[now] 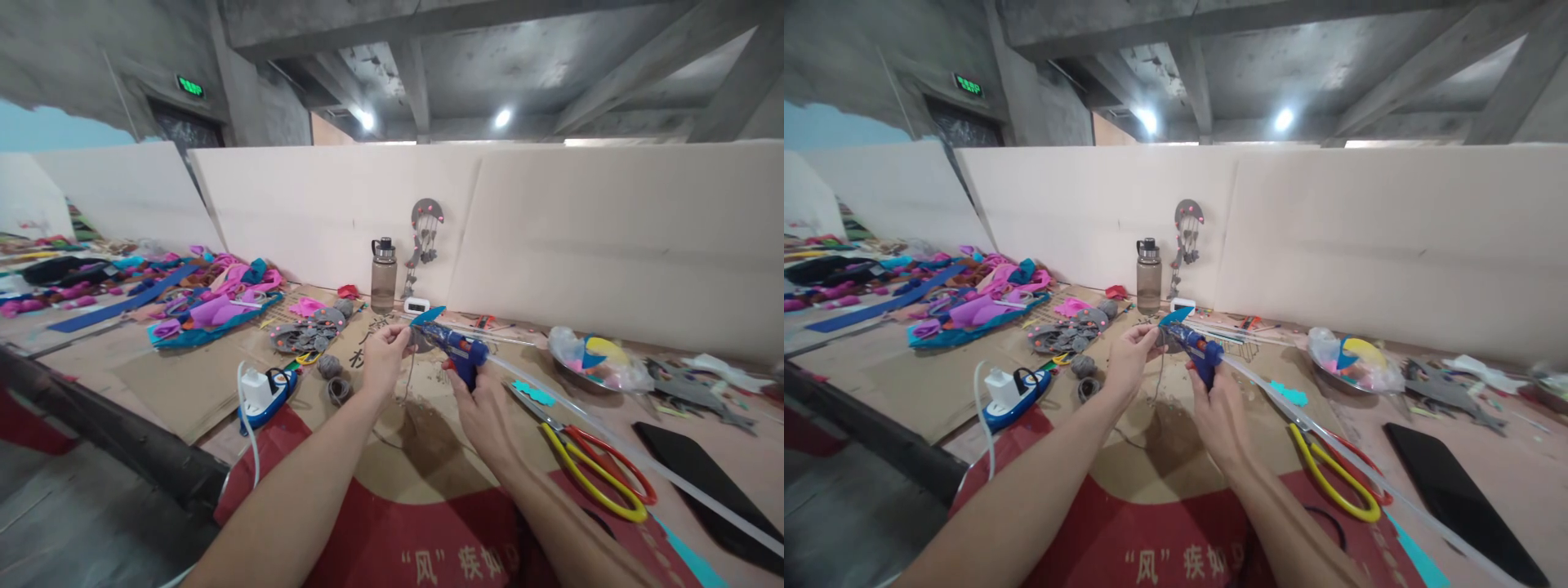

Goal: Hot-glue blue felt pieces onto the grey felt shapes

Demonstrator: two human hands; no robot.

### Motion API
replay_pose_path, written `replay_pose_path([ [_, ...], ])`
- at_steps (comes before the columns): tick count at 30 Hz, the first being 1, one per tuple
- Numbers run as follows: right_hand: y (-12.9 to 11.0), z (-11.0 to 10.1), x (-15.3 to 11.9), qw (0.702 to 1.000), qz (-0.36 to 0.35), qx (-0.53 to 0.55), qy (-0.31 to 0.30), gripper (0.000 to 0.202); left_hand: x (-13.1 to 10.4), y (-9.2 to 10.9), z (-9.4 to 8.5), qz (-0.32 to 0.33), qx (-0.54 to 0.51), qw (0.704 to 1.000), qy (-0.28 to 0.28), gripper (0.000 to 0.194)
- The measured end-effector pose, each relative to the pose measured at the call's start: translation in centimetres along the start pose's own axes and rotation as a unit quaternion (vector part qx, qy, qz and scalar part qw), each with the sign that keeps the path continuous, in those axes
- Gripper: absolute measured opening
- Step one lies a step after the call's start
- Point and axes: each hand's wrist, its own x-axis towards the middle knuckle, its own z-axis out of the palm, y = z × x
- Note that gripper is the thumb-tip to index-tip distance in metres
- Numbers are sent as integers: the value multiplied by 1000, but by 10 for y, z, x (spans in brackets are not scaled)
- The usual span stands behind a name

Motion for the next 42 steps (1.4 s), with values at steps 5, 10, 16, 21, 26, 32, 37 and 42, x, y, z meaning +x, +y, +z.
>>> replay_pose_path([
  [5,-5,2,-4,999,15,-29,4,38,-2,2,2,17,7,1000,3,32],
  [10,-7,1,-4,999,14,-29,15,35,-2,3,2,27,22,999,9,28],
  [16,1,4,-6,999,3,-21,41,36,-2,4,2,32,11,999,9,28],
  [21,0,4,-5,999,7,-26,33,38,-1,3,2,33,10,999,8,29],
  [26,-6,4,-6,999,24,-29,21,42,-2,2,1,44,30,999,-3,27],
  [32,-5,4,-6,999,27,-33,20,45,-2,3,1,49,34,998,7,26],
  [37,1,4,-6,999,6,-30,42,40,-3,6,3,47,19,999,14,26],
  [42,4,5,-6,998,19,-47,42,39,-4,7,3,50,17,998,14,24],
])
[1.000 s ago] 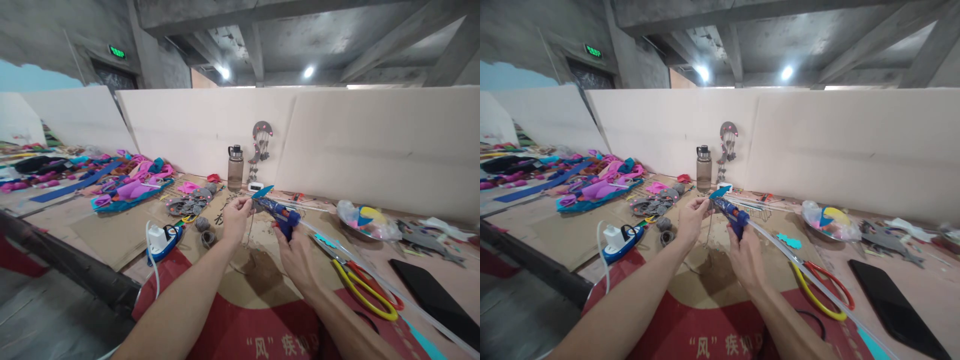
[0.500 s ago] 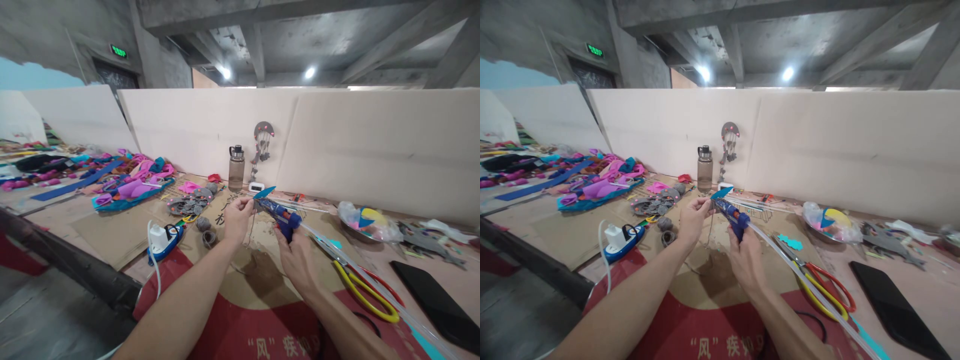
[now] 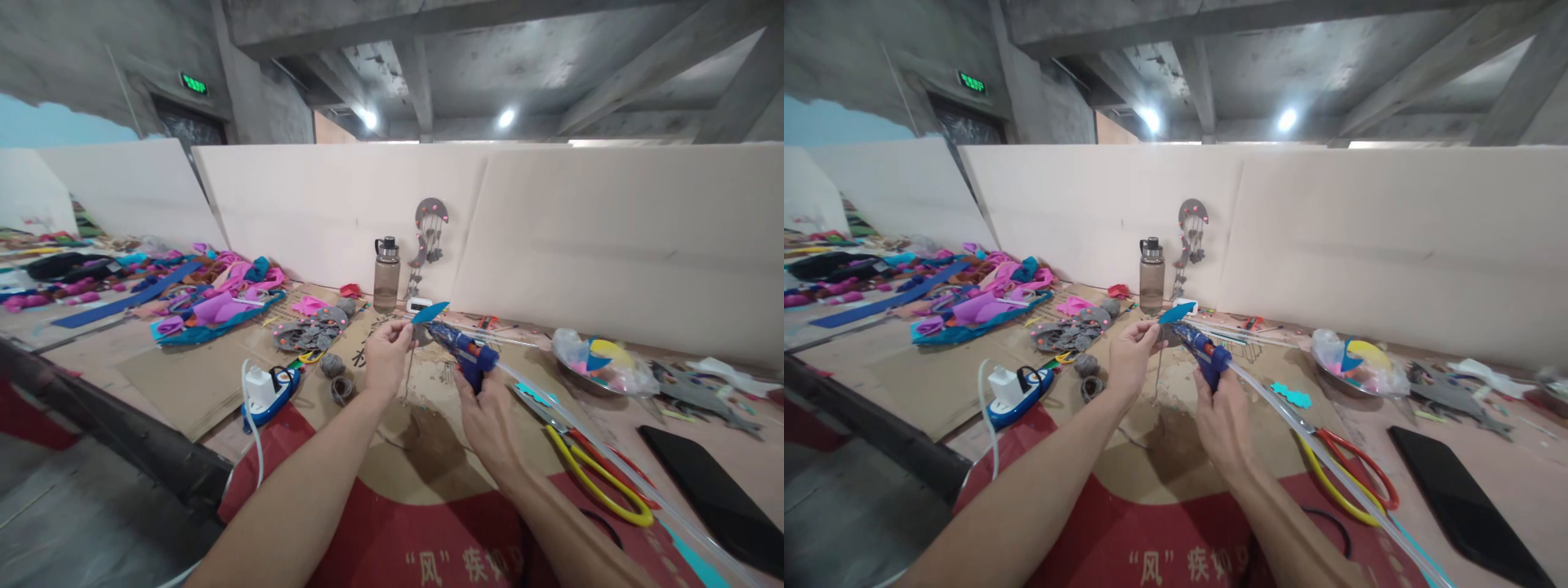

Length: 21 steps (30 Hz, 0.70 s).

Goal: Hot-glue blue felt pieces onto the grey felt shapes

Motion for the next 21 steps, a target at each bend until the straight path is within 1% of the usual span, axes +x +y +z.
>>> replay_pose_path([
  [8,-6,-4,2,1000,14,3,-1,44,0,0,0,6,-3,1000,-4,24],
  [15,-7,-4,3,999,17,24,12,40,0,0,0,1,-17,1000,-9,28],
  [19,-2,-4,6,999,28,30,23,37,-1,3,1,-16,-34,999,-4,27],
  [21,5,-4,11,997,51,45,22,33,-2,7,3,-30,-52,998,6,26],
])
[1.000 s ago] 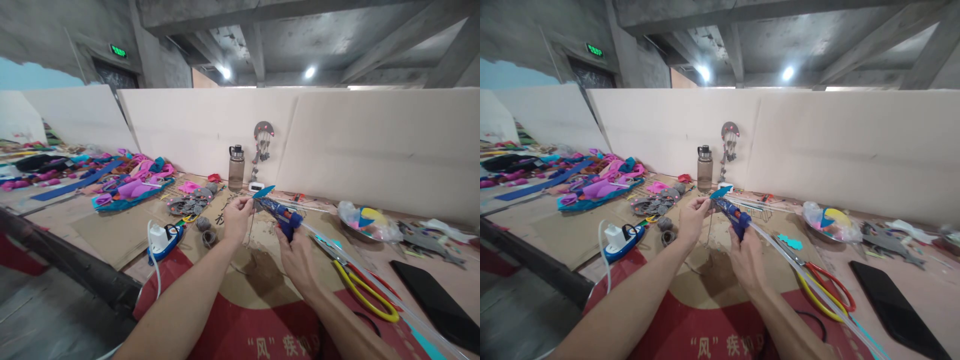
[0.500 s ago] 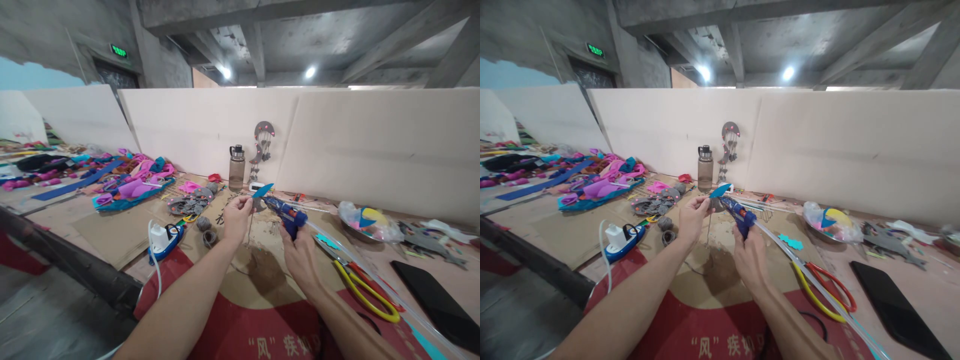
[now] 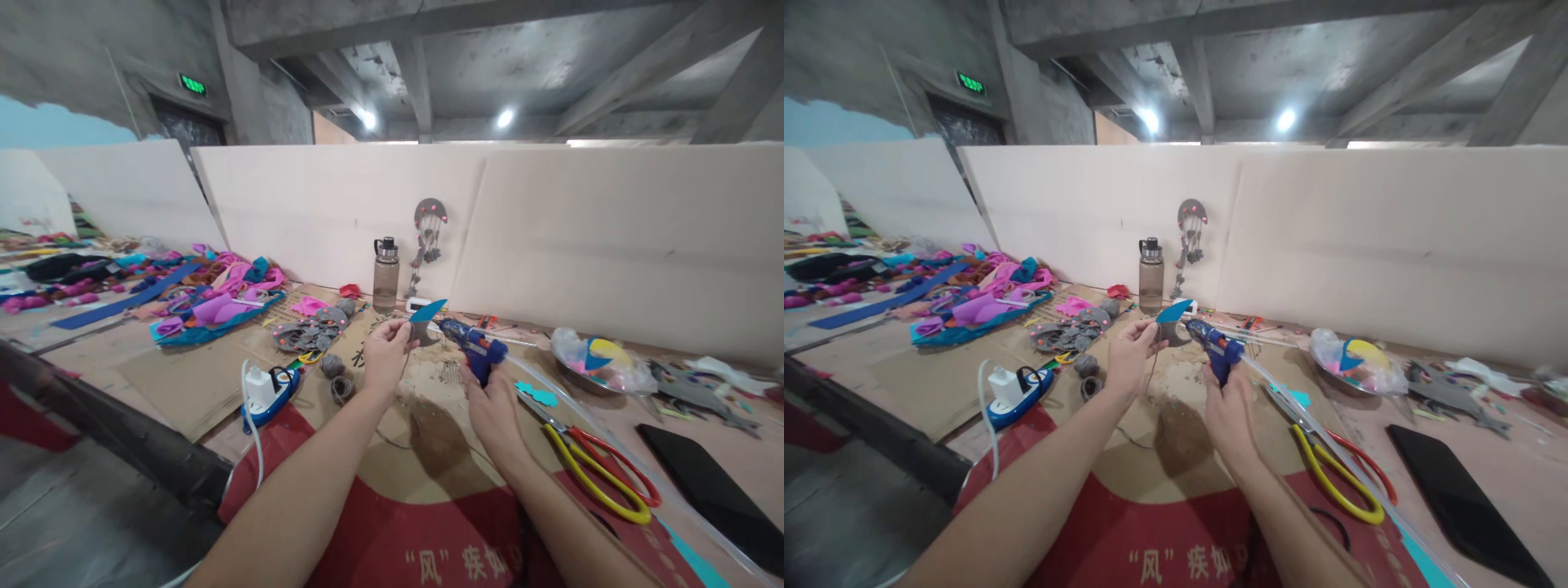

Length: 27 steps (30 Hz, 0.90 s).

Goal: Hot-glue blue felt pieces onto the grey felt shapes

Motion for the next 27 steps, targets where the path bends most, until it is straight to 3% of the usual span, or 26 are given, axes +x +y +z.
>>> replay_pose_path([
  [4,23,4,16,992,95,53,-63,29,-3,5,3,-29,-24,999,9,26],
  [8,51,11,30,954,212,143,-155,31,-2,4,3,-26,-8,1000,5,23],
  [12,73,9,36,957,212,84,-177,28,-2,3,1,38,78,996,-10,18],
  [14,74,5,37,978,158,30,-132,23,-4,5,0,101,157,982,-25,17],
  [17,58,3,34,998,41,-28,-27,20,-9,9,0,193,253,947,-50,16],
  [20,23,12,23,993,40,93,-60,30,-13,9,-2,254,317,911,-72,16],
  [24,-27,30,12,920,156,340,-120,47,-13,6,-6,294,372,874,-109,18],
  [27,-47,34,11,863,207,427,-171,52,-12,5,-8,289,370,875,-117,18],
])
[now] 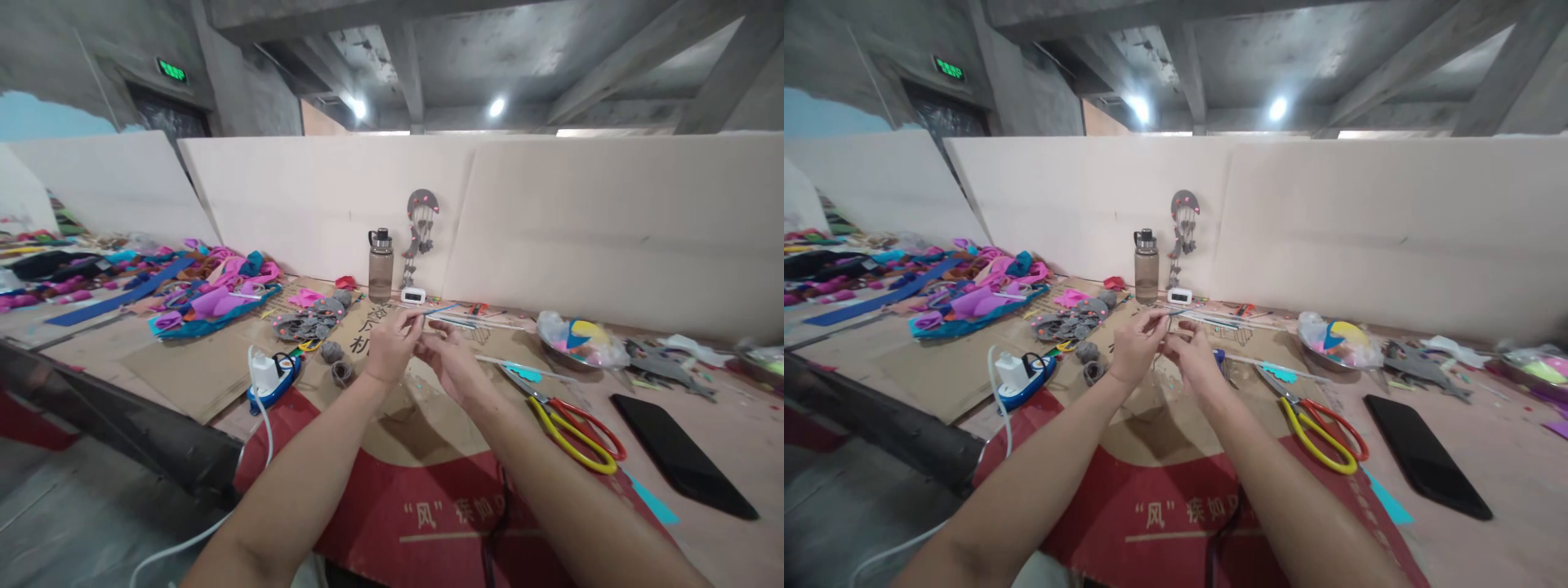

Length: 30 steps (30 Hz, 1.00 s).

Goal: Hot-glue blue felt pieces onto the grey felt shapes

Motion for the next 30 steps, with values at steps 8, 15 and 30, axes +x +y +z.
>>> replay_pose_path([
  [8,-1,-12,10,970,-153,-177,71,22,9,-2,5,-203,-236,950,39,18],
  [15,-5,-16,15,933,-246,-246,93,17,11,-1,7,-269,-340,900,39,25],
  [30,-5,-28,16,909,-267,-299,110,21,8,13,10,-327,-367,871,13,24],
])
